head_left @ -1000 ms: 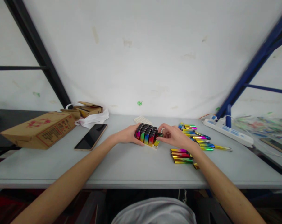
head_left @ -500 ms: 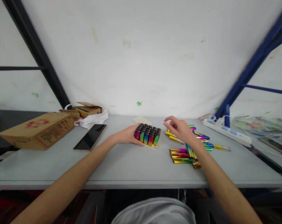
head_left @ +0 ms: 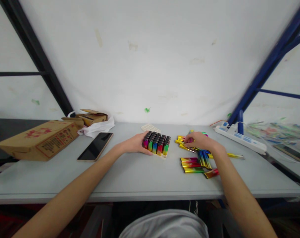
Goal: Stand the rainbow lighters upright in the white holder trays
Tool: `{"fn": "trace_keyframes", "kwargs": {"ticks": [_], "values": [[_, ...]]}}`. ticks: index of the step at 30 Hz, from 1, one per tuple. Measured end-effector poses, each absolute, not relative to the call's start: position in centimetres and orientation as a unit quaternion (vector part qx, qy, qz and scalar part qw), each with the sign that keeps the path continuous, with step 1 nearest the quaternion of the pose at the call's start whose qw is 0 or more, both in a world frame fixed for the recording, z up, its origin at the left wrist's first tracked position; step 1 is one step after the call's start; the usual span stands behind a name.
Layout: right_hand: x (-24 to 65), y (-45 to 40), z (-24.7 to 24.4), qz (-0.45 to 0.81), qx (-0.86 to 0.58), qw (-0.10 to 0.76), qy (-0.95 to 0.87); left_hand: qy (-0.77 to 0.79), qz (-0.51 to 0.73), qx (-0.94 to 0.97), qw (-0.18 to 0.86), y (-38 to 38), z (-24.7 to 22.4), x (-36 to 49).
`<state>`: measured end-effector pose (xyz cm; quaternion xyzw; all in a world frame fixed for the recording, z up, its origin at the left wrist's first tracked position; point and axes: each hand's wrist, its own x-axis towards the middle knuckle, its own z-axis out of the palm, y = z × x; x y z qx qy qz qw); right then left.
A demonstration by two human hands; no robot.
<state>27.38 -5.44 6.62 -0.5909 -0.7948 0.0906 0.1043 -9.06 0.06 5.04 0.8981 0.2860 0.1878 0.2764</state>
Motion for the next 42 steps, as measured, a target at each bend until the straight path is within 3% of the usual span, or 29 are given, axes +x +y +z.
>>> {"fn": "trace_keyframes", "kwargs": {"ticks": [6, 10, 16, 20, 23, 30, 33, 39, 42], "values": [[26.7, -5.0, 5.8, 0.080, -0.584, 0.066, -0.805, 0.278, 0.198, 0.898, 0.277, 0.1, 5.0, -9.0], [26.3, -5.3, 5.7, 0.037, -0.583, 0.096, -0.806, 0.279, 0.197, 0.897, 0.279, 0.2, 4.9, -9.0], [25.3, -5.1, 6.3, 0.033, -0.581, 0.270, -0.767, 0.284, 0.196, 0.897, 0.275, 0.1, 5.0, -9.0], [23.6, -5.0, 6.8, 0.101, -0.538, 0.432, -0.717, 0.273, 0.211, 0.902, 0.261, 0.1, 5.0, -9.0], [21.9, -5.5, 7.0, 0.163, -0.505, 0.494, -0.688, 0.267, 0.216, 0.903, 0.258, 0.1, 5.1, -9.0], [18.8, -6.7, 6.5, 0.417, -0.394, 0.491, -0.656, 0.279, 0.221, 0.904, 0.238, 0.1, 5.0, -8.7], [18.4, -6.5, 5.8, 0.383, -0.436, 0.489, -0.651, 0.290, 0.220, 0.901, 0.236, 0.4, 4.8, -8.6], [18.4, -6.3, 5.4, 0.191, -0.512, 0.477, -0.688, 0.309, 0.211, 0.895, 0.244, 0.7, 4.7, -8.7], [18.4, -6.5, 5.7, 0.169, -0.531, 0.462, -0.690, 0.319, 0.210, 0.892, 0.242, 0.7, 4.8, -8.8]]}}
